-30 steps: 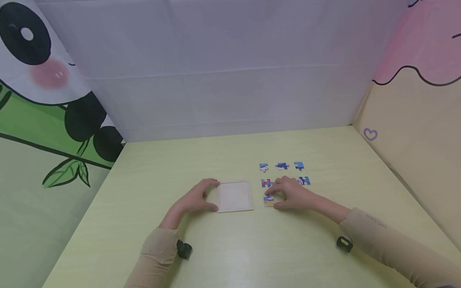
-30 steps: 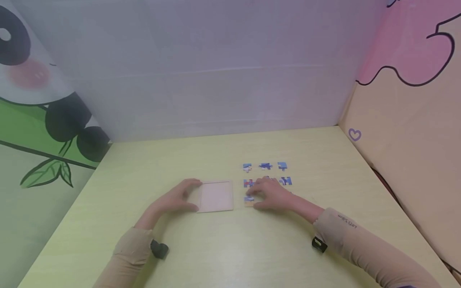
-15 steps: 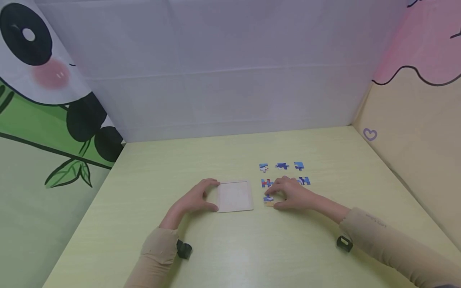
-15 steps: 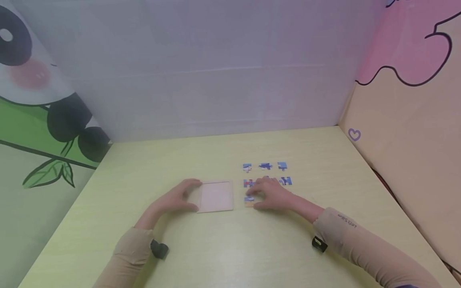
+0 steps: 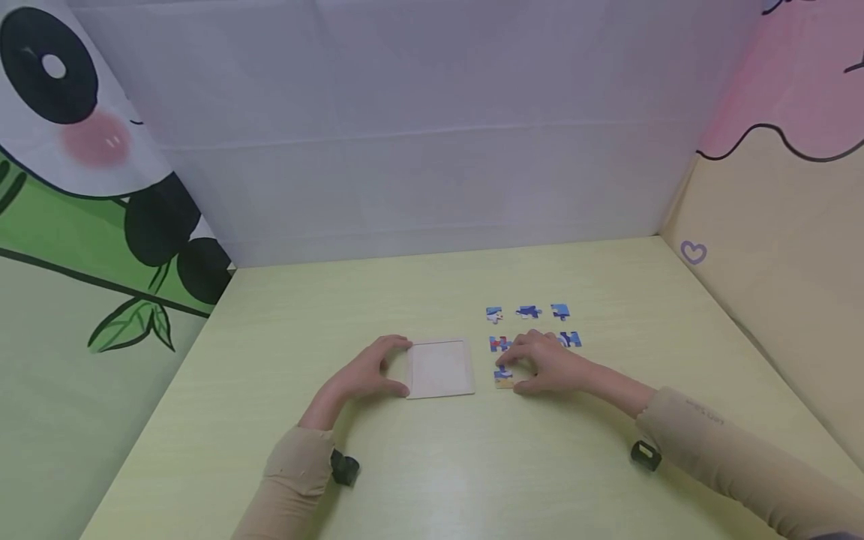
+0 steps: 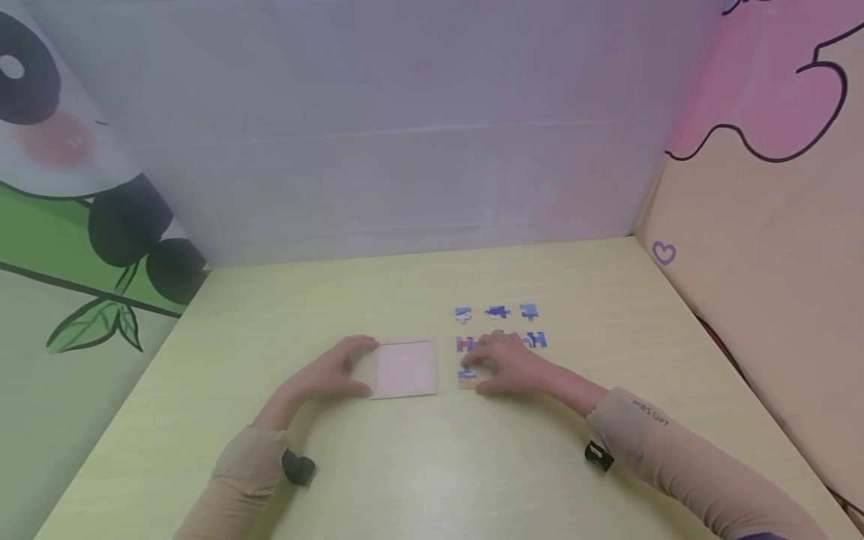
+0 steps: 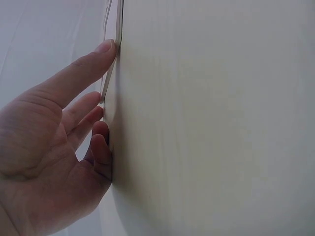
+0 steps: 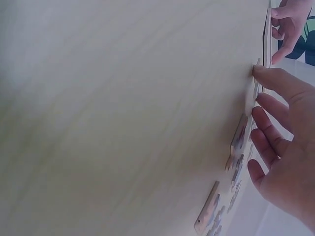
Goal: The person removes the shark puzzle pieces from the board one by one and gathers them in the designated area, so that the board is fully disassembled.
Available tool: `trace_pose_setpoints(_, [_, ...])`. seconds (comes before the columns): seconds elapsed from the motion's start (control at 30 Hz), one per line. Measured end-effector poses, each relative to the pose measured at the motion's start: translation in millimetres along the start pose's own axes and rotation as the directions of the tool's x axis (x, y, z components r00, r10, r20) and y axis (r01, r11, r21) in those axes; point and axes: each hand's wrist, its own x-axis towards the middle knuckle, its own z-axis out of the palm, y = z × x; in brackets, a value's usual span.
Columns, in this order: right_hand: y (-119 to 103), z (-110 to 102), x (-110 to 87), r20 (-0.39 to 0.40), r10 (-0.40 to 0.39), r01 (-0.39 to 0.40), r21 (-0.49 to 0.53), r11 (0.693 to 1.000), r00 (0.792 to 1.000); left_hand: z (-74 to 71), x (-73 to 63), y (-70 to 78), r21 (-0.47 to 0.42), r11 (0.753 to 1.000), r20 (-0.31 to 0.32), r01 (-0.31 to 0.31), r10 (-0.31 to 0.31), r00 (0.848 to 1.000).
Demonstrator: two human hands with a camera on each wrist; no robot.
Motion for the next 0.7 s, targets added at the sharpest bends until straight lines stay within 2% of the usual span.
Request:
trace_pose_setpoints(0.33, [1.1, -2.9, -1.4, 0.038, 0.016, -0.015, -0.038, 0.999, 0.999, 0.5, -0.5, 0.7, -0.005, 1.0, 0.0, -0.013, 0.013, 1.0])
trace_pose_setpoints(0.7, [-0.2, -17.5, -12.1, 0.05, 0.01, -0.009, -0.016, 1.0, 0.999, -0.1, -0.6, 2.8, -0.008, 1.0, 0.008, -0.005, 0.005, 1.0])
